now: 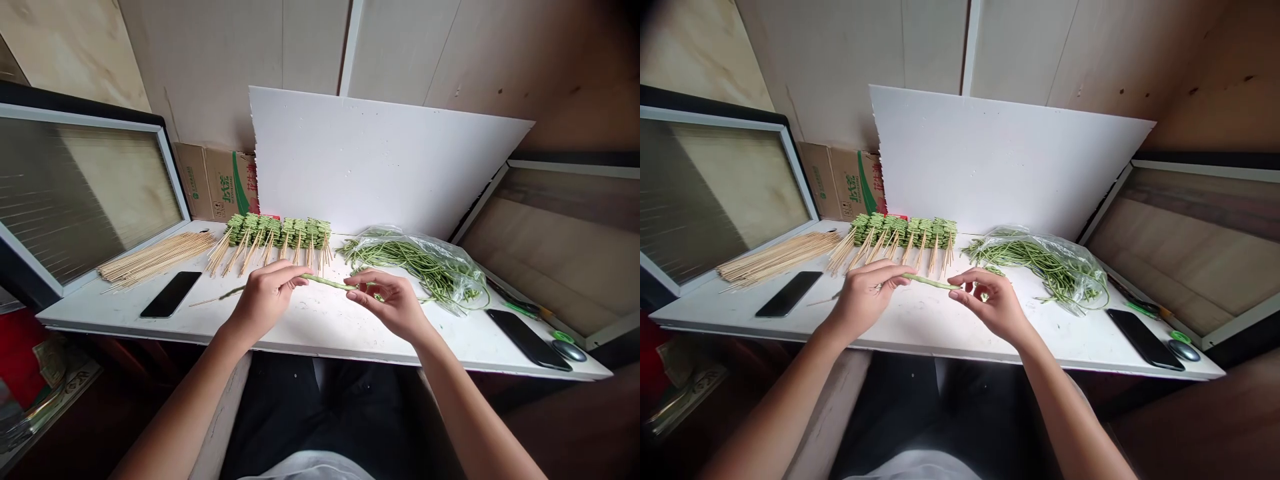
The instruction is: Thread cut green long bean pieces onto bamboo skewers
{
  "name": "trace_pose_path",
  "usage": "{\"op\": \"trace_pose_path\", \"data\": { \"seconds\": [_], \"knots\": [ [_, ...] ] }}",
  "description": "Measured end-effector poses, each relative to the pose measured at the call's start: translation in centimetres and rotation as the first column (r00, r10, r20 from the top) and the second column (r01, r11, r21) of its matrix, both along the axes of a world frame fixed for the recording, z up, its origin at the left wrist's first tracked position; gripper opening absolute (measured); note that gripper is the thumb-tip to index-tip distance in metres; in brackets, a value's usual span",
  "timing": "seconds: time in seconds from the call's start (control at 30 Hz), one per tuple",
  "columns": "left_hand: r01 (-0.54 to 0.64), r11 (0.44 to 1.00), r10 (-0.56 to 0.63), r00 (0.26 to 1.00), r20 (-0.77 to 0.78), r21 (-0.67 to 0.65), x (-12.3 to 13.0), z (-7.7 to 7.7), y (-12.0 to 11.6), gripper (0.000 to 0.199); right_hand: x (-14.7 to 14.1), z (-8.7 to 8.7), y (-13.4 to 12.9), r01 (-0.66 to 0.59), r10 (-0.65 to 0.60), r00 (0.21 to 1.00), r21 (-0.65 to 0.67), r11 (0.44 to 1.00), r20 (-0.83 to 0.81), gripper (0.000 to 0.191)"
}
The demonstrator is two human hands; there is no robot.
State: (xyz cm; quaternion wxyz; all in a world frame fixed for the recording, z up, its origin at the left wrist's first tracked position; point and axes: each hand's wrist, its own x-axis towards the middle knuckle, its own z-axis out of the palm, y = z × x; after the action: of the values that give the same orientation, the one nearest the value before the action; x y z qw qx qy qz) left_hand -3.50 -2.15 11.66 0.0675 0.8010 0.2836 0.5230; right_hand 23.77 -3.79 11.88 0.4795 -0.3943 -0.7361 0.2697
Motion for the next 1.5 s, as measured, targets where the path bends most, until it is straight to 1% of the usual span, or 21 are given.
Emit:
{"op": "trace_pose_path", "data": {
  "seconds": [0.1, 0.17, 0.27, 0.4, 0.53, 0.6, 0.67, 0.73, 0.8, 0.83, 0.9, 0.97, 1.07, 1.13, 1.2, 1.27, 1.37, 1.43, 1.5],
  "knots": [
    [-0.010, 0.994, 0.010, 1.000, 0.000, 0.110, -0.4, 0.1, 0.0, 0.033, 0.0, -0.7, -0.1, -0.011, 0.014, 0.994, 0.029, 1.000, -0.105, 0.024],
    [-0.036, 0.994, 0.042, 0.998, -0.055, 0.102, -0.7, 0.1, 0.1, 0.029, 0.1, -1.3, 0.0, -0.020, 0.024, 0.987, 0.024, 1.000, -0.162, 0.023],
    [-0.062, 0.997, 0.052, 0.977, -0.206, -0.040, -1.2, 0.2, -0.1, 0.022, 0.3, -2.6, 0.2, 0.001, -0.010, 0.976, -0.041, 0.999, -0.216, 0.022],
    [-0.114, 0.966, 0.033, 0.945, -0.326, -0.232, -2.0, -0.1, 0.4, 0.022, -0.2, -4.8, 0.9, 0.025, -0.071, 0.964, -0.177, 0.984, -0.257, 0.029],
    [-0.138, 0.926, -0.008, 0.924, -0.381, -0.353, -2.6, -1.6, 2.3, 0.022, -0.9, -6.4, 1.5, 0.037, -0.100, 0.963, -0.242, 0.970, -0.250, 0.034],
    [-0.138, 0.905, -0.035, 0.918, -0.395, -0.402, -2.7, -2.5, 3.3, 0.021, -1.0, -6.7, 1.6, 0.024, -0.084, 0.969, -0.249, 0.968, -0.234, 0.036],
    [-0.139, 0.879, -0.068, 0.910, -0.408, -0.456, -2.2, -3.1, 3.7, 0.021, -1.2, -6.9, 1.5, 0.036, -0.085, 0.974, -0.229, 0.973, -0.211, 0.035],
    [-0.131, 0.871, -0.072, 0.920, -0.386, -0.474, -0.9, -3.7, 3.3, 0.025, -1.4, -7.1, 1.4, 0.098, -0.130, 0.976, -0.178, 0.979, -0.177, 0.034],
    [-0.069, 0.890, -0.070, 0.956, -0.285, -0.450, 0.8, -4.3, 2.6, 0.036, -1.6, -7.3, 1.2, 0.171, -0.184, 0.974, -0.108, 0.979, -0.129, 0.032],
    [-0.023, 0.902, -0.088, 0.968, -0.235, -0.432, 1.8, -4.7, 2.2, 0.039, -1.7, -7.5, 1.2, 0.197, -0.203, 0.973, -0.072, 0.978, -0.105, 0.030],
    [0.053, 0.927, -0.123, 0.978, -0.166, -0.372, 3.4, -5.6, 1.8, 0.030, -1.7, -7.6, 1.1, 0.219, -0.220, 0.973, -0.012, 0.976, -0.067, 0.028],
    [0.107, 0.940, -0.147, 0.984, -0.103, -0.323, 4.4, -6.5, 1.8, 0.018, -1.6, -7.7, 1.0, 0.211, -0.210, 0.977, 0.036, 0.977, -0.040, 0.027],
    [0.139, 0.954, -0.159, 0.986, -0.055, -0.266, 4.6, -7.5, 2.2, 0.015, -1.5, -7.7, 1.0, 0.175, -0.174, 0.985, 0.092, 0.980, -0.014, 0.024],
    [0.146, 0.960, -0.161, 0.986, -0.043, -0.238, 4.3, -7.6, 2.5, 0.014, -1.4, -7.7, 1.0, 0.141, -0.140, 0.990, 0.094, 0.986, -0.012, 0.023],
    [0.151, 0.962, -0.164, 0.986, -0.039, -0.229, 4.0, -7.5, 2.6, 0.013, -1.4, -7.9, 1.1, 0.111, -0.109, 0.994, 0.069, 0.991, -0.034, 0.024],
    [0.173, 0.954, -0.188, 0.981, -0.039, -0.246, 3.7, -7.2, 2.5, 0.013, -1.4, -8.0, 1.1, 0.094, -0.091, 0.994, 0.055, 0.994, -0.063, 0.024],
    [0.211, 0.925, -0.231, 0.972, -0.028, -0.315, 3.7, -6.8, 2.4, 0.015, -1.4, -8.2, 1.1, 0.086, -0.081, 0.995, 0.078, 0.993, -0.065, 0.020],
    [0.220, 0.911, -0.237, 0.971, -0.008, -0.348, 3.8, -6.7, 2.3, 0.013, -1.4, -8.1, 1.1, 0.077, -0.072, 0.996, 0.084, 0.994, -0.058, 0.018],
    [0.218, 0.912, -0.225, 0.974, 0.022, -0.348, 4.0, -6.7, 2.1, 0.010, -1.4, -8.1, 1.0, 0.074, -0.069, 0.994, 0.054, 0.996, -0.081, 0.018]
  ]
}}
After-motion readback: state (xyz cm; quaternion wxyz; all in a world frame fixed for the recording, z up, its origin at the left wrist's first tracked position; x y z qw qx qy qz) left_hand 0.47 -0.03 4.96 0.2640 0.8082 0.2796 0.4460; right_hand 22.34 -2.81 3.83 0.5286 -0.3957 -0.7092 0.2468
